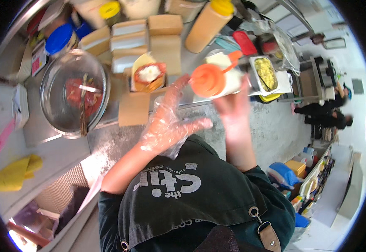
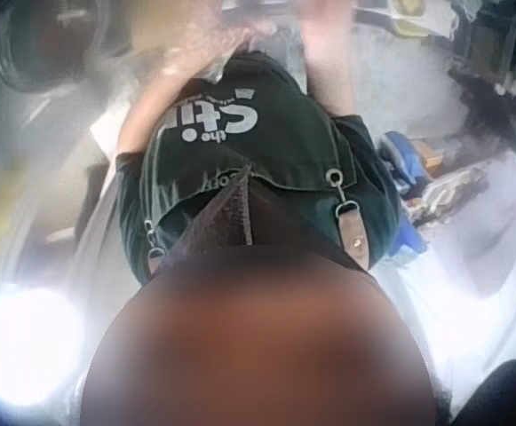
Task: The person assembles a food item in a paper cone by adding sauces, scrambled eggs, and sliced meat, then wraps it in a paper bag and places it in a plastic bag. The person uses squeeze bottles, a spoon, and tongs to add ingredients and handles the packaging materials.
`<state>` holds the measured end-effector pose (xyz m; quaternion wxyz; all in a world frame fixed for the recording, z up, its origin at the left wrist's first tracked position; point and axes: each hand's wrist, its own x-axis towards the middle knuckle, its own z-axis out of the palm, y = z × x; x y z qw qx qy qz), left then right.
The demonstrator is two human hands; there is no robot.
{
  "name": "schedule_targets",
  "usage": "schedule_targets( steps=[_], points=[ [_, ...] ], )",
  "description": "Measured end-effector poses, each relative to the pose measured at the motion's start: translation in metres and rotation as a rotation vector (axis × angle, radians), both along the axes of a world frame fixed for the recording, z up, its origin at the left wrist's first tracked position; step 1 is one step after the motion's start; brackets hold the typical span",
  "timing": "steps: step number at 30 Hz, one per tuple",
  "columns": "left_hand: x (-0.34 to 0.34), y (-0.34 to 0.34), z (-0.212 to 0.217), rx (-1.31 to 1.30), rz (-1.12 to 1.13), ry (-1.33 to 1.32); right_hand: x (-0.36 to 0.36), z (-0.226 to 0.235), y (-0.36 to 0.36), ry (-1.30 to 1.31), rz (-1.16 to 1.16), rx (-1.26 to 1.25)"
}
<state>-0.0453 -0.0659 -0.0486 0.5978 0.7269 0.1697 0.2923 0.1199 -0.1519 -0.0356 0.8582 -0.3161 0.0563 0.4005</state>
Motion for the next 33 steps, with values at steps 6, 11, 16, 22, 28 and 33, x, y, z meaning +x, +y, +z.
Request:
schedule_targets(
  steps=[6,11,16,22,28,33],
  points=[
    [0.090,-0.016,0.019,-0.176,0.122,-0.098,0.023,-0.023,-0.030,0.480,0.422,0.308],
    [0.188,-0.012,0.047,0.066,0.104,-0.248,0.089,-0.001,-0.092,0.241,0.579,0.044],
    [0.305,-0.010,0.029,0.084,0.113,-0.235,0.156,0.005,-0.177,-0.086,0.375,0.051],
    [0.357,-0.010,-0.026,0.187,0.223,0.011,0.208,-0.003,-0.237,-0.194,0.186,0.012],
    [0.356,-0.011,-0.038,0.179,0.167,-0.010,0.219,0.003,-0.198,-0.428,0.350,-0.249],
    [0.344,-0.022,-0.043,0.089,0.201,-0.033,0.196,0.035,-0.130,-0.915,0.530,-0.069]
  ],
)
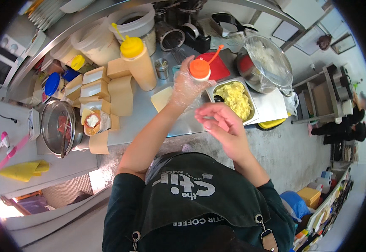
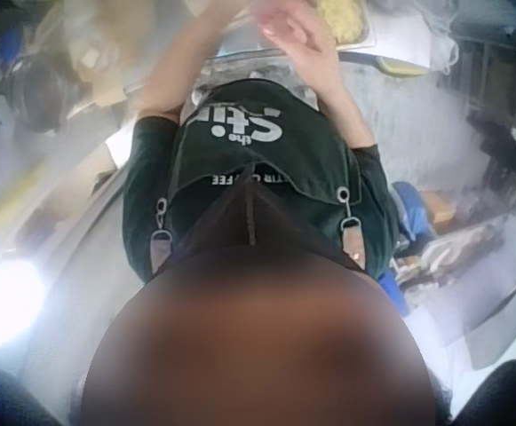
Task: The person assembles a food item in a paper cone by adding sauces, scrambled eggs, and sliced meat, then wraps it in a paper bag and places it in a plastic bag. The person uses squeeze bottles, a spoon, and tongs to add ingredients and handles the packaging materials.
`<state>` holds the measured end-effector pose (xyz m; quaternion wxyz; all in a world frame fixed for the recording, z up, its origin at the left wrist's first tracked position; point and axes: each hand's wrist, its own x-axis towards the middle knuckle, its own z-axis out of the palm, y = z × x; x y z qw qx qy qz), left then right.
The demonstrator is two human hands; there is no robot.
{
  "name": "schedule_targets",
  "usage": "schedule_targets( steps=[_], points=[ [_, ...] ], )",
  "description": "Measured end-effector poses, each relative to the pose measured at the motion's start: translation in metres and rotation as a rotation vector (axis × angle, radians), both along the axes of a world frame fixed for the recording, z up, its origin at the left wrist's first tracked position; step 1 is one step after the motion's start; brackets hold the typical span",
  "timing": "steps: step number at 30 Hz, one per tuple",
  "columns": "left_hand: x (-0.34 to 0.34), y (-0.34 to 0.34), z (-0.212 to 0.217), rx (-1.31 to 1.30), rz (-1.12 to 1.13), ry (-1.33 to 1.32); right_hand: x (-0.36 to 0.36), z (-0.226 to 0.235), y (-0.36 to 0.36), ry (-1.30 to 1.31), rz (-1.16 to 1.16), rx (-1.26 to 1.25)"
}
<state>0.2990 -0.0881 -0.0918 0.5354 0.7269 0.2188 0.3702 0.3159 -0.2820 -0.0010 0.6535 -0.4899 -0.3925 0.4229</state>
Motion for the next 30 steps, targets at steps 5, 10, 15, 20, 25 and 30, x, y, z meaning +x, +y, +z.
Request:
schedule_targets(
  steps=[5,10,15,20,25,30],
  points=[
    [-0.005,-0.005,-0.007,-0.243,0.075,-0.137,-0.008,0.030,0.036,-0.107,0.071,0.150],
    [-0.106,-0.014,0.011,0.229,0.212,0.183,-0.003,-0.003,0.090,-0.425,-0.077,0.067],
    [-0.206,-0.035,0.037,-0.076,0.319,0.187,-0.003,-0.079,0.195,-1.218,-0.355,-0.238],
    [-0.266,-0.038,0.044,-0.174,0.391,-0.018,0.025,-0.116,0.257,-1.131,-0.315,-0.576],
    [-0.318,-0.022,0.048,-0.196,0.353,-0.080,0.029,-0.111,0.255,-1.099,-0.497,-0.518],
    [-0.381,-0.011,0.053,-0.208,0.381,-0.079,-0.017,-0.052,0.204,-1.045,-0.796,-0.457]
  ],
)
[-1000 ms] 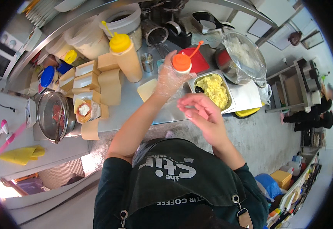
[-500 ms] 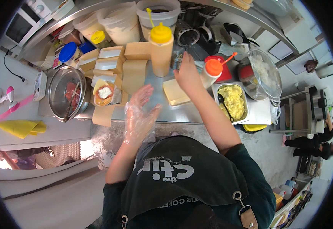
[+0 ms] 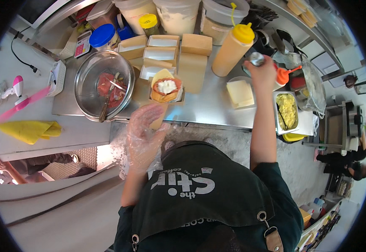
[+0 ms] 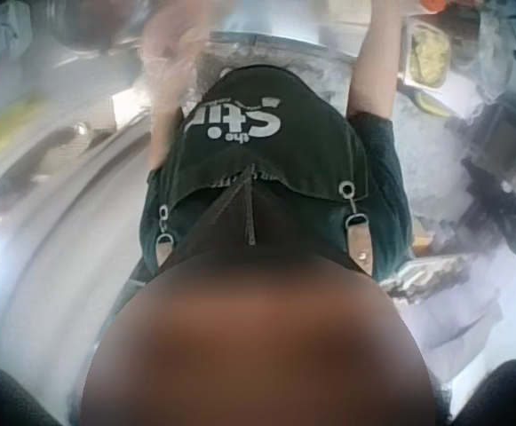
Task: The person assembles a food item in a paper cone by adding sauces, scrambled eggs, and sliced meat, then wraps it in a paper bag and places it in a plastic bag. The person uses squeeze bottles, a spoon, and tongs to add ingredients and handles the packaging materials.
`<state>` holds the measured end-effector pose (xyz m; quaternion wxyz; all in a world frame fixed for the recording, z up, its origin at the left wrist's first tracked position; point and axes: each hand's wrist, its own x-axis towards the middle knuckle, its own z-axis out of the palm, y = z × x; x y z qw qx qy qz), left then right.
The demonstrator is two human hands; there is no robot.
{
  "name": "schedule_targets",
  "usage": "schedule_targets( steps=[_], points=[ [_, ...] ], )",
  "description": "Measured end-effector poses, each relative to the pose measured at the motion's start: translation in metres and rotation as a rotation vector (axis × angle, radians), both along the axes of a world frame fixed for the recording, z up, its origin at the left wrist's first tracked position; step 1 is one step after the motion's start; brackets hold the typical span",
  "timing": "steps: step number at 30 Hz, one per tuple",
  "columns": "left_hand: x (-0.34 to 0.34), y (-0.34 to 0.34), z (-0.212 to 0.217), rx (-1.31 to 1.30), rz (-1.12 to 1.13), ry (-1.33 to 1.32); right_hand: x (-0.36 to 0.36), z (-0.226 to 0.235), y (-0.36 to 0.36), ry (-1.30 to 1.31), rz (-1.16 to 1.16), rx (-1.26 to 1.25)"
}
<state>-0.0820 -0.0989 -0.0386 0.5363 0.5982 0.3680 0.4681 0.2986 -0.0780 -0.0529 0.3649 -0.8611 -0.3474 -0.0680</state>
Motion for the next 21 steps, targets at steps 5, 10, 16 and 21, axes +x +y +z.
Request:
schedule_targets(
  steps=[5,10,16,21],
  points=[
    [-0.056,0.017,-0.004,-0.013,-0.022,-0.052,-0.089,0.039,-0.052,0.723,0.336,0.602],
    [-0.092,0.024,-0.009,-0.040,-0.066,-0.035,-0.149,0.043,-0.040,1.119,0.523,0.349],
    [-0.119,0.029,-0.015,-0.018,-0.092,-0.061,-0.187,0.048,-0.007,0.029,0.614,0.047],
    [-0.129,0.028,-0.015,-0.063,-0.064,-0.104,-0.197,0.049,0.011,-0.116,0.758,0.054]
  ],
)
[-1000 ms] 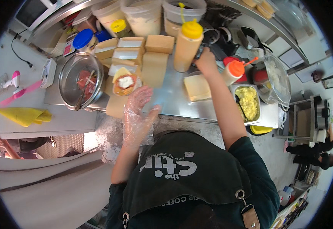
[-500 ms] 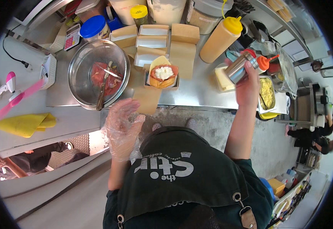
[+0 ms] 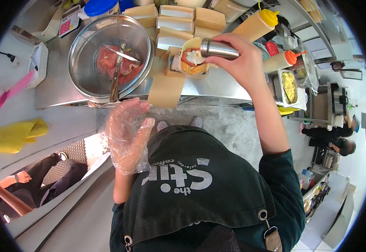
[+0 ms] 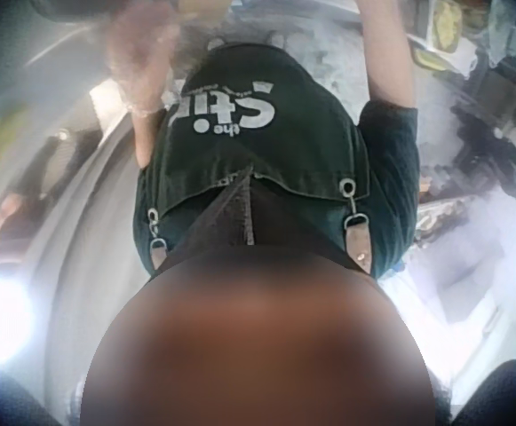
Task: The person assembles a food item in a paper cone by adding sauces, scrambled eggs, and sliced meat, then wraps it in a paper bag and places it in a plastic bag. The person uses squeeze bottles, a spoon, and tongs to add ingredients and handles the packaging materials.
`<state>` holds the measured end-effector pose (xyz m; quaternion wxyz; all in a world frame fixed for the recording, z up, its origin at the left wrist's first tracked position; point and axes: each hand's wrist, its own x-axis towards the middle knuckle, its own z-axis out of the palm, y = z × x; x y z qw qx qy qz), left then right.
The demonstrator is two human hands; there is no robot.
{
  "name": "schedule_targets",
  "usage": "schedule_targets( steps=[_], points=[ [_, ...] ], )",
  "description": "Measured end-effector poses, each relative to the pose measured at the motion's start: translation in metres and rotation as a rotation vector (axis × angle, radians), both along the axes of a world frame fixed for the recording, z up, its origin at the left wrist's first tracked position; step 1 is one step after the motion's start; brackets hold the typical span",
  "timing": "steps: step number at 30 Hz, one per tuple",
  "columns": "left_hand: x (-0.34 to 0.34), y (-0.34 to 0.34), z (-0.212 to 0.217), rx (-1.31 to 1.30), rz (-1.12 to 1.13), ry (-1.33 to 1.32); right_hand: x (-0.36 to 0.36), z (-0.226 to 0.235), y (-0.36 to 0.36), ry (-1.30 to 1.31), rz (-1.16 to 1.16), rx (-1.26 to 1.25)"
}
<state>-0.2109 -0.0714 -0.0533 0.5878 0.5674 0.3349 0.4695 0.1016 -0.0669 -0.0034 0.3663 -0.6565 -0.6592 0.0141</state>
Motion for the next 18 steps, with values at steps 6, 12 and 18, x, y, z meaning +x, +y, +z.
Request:
schedule_targets(
  steps=[6,12,18],
  points=[
    [-0.008,0.002,0.005,0.012,0.015,0.018,0.000,-0.003,0.003,-0.083,-0.019,0.137],
    [-0.009,0.004,0.005,0.013,0.010,0.004,-0.009,-0.014,0.009,-0.046,0.033,0.078],
    [-0.012,0.003,0.006,-0.004,0.042,0.015,-0.003,-0.009,0.000,-0.068,0.003,0.025]
  ],
)
